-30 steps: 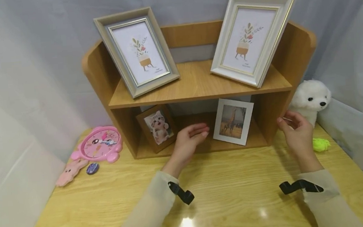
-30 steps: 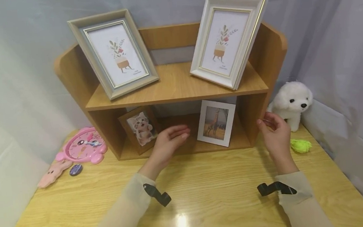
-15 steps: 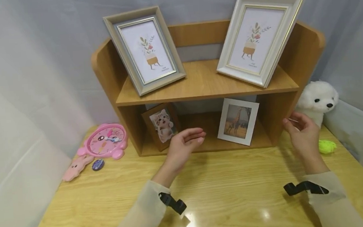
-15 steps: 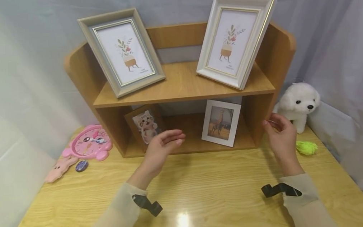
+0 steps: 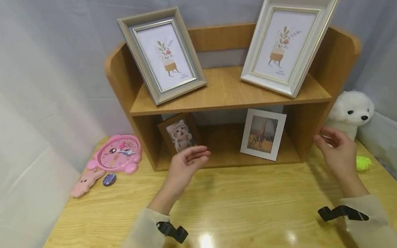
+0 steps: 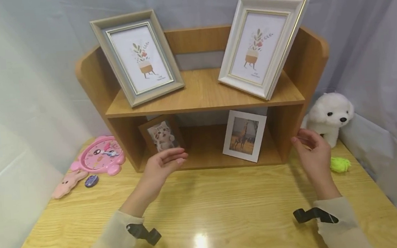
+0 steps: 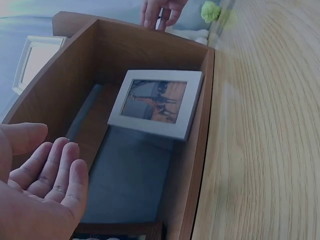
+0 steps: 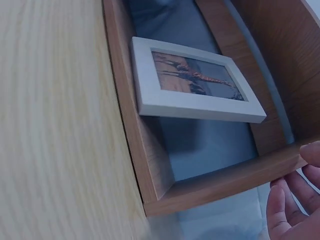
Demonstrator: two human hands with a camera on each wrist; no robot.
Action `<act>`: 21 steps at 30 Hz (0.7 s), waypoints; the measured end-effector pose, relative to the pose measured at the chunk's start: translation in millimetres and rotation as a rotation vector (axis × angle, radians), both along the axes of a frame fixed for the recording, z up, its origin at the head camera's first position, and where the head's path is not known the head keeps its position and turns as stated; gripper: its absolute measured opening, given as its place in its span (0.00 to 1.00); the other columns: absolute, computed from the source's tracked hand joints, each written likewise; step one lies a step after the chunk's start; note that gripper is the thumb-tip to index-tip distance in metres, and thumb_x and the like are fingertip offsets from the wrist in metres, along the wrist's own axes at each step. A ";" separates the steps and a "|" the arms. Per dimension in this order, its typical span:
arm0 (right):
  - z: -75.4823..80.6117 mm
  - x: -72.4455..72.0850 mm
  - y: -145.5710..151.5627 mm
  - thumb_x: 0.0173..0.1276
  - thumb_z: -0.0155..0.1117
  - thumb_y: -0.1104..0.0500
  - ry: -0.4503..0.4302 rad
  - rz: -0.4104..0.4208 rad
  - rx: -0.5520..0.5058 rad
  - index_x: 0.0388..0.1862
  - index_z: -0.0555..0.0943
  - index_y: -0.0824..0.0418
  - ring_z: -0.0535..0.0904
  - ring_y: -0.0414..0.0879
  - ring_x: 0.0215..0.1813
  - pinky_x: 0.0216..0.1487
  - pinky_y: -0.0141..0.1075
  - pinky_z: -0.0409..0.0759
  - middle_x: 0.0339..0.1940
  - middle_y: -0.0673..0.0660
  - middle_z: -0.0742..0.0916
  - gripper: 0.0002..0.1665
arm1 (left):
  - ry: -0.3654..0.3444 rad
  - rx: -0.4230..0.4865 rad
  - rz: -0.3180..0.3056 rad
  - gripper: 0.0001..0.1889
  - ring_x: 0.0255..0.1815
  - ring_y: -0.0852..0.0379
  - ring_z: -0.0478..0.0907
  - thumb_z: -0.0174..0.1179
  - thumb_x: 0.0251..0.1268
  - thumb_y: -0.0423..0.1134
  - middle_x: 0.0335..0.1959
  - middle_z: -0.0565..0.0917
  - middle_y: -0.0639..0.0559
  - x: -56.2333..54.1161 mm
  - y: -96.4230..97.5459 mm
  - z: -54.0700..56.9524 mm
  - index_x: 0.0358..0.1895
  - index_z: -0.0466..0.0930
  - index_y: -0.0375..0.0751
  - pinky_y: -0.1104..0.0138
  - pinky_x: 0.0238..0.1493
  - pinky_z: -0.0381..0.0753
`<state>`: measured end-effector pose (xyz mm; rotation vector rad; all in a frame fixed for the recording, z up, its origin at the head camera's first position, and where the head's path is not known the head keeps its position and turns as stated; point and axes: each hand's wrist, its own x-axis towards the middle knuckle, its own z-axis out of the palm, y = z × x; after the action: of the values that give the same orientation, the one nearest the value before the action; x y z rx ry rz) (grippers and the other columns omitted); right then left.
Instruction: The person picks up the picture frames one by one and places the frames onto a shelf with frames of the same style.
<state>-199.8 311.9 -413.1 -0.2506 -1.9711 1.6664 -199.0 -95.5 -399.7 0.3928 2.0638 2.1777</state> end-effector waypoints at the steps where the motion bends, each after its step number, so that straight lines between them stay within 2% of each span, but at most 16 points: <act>1: -0.1 1.8 1.0 0.65 0.68 0.68 -0.016 -0.004 0.045 0.51 0.83 0.65 0.81 0.36 0.44 0.41 0.19 0.80 0.40 0.43 0.85 0.15 | 0.000 -0.006 0.001 0.16 0.54 0.48 0.81 0.59 0.70 0.28 0.54 0.82 0.36 0.3 -2.4 0.3 0.59 0.77 0.31 0.63 0.54 0.82; 4: 0.1 5.6 4.1 0.67 0.68 0.64 -0.034 0.000 0.158 0.55 0.82 0.65 0.80 0.34 0.44 0.41 0.18 0.78 0.42 0.40 0.85 0.18 | 0.011 -0.018 0.000 0.16 0.55 0.48 0.81 0.58 0.71 0.29 0.55 0.81 0.34 1.3 -8.4 1.9 0.60 0.76 0.31 0.62 0.56 0.82; 8: -0.3 8.5 7.6 0.69 0.66 0.63 -0.008 0.044 0.215 0.57 0.80 0.69 0.81 0.33 0.44 0.41 0.18 0.79 0.44 0.40 0.85 0.19 | 0.035 -0.047 0.004 0.16 0.55 0.49 0.80 0.58 0.72 0.30 0.56 0.80 0.34 3.7 -16.0 2.9 0.60 0.76 0.32 0.58 0.59 0.79; 12: -1.4 12.6 9.6 0.70 0.64 0.63 0.021 0.075 0.275 0.56 0.79 0.72 0.81 0.32 0.42 0.40 0.18 0.79 0.45 0.41 0.84 0.19 | 0.042 -0.068 0.014 0.16 0.55 0.50 0.80 0.58 0.72 0.30 0.55 0.82 0.39 7.6 -23.7 2.6 0.60 0.76 0.32 0.57 0.60 0.78; 15: -1.6 17.1 10.9 0.71 0.64 0.61 0.023 0.085 0.320 0.57 0.79 0.72 0.81 0.32 0.42 0.40 0.17 0.79 0.46 0.41 0.84 0.19 | 0.060 -0.091 0.020 0.16 0.55 0.51 0.81 0.58 0.72 0.31 0.55 0.83 0.41 9.9 -29.0 2.7 0.59 0.77 0.33 0.60 0.59 0.79; 21: 0.7 27.0 12.2 0.72 0.62 0.62 0.029 0.131 0.358 0.58 0.77 0.72 0.80 0.29 0.44 0.40 0.17 0.78 0.48 0.41 0.84 0.20 | 0.141 -0.176 0.042 0.16 0.54 0.52 0.81 0.59 0.72 0.34 0.54 0.83 0.40 13.5 -40.2 5.0 0.59 0.78 0.34 0.65 0.56 0.81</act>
<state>-172.8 324.1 -412.5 0.0361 -2.2577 1.3491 -185.5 -135.7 -394.7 0.5006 2.3350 2.0225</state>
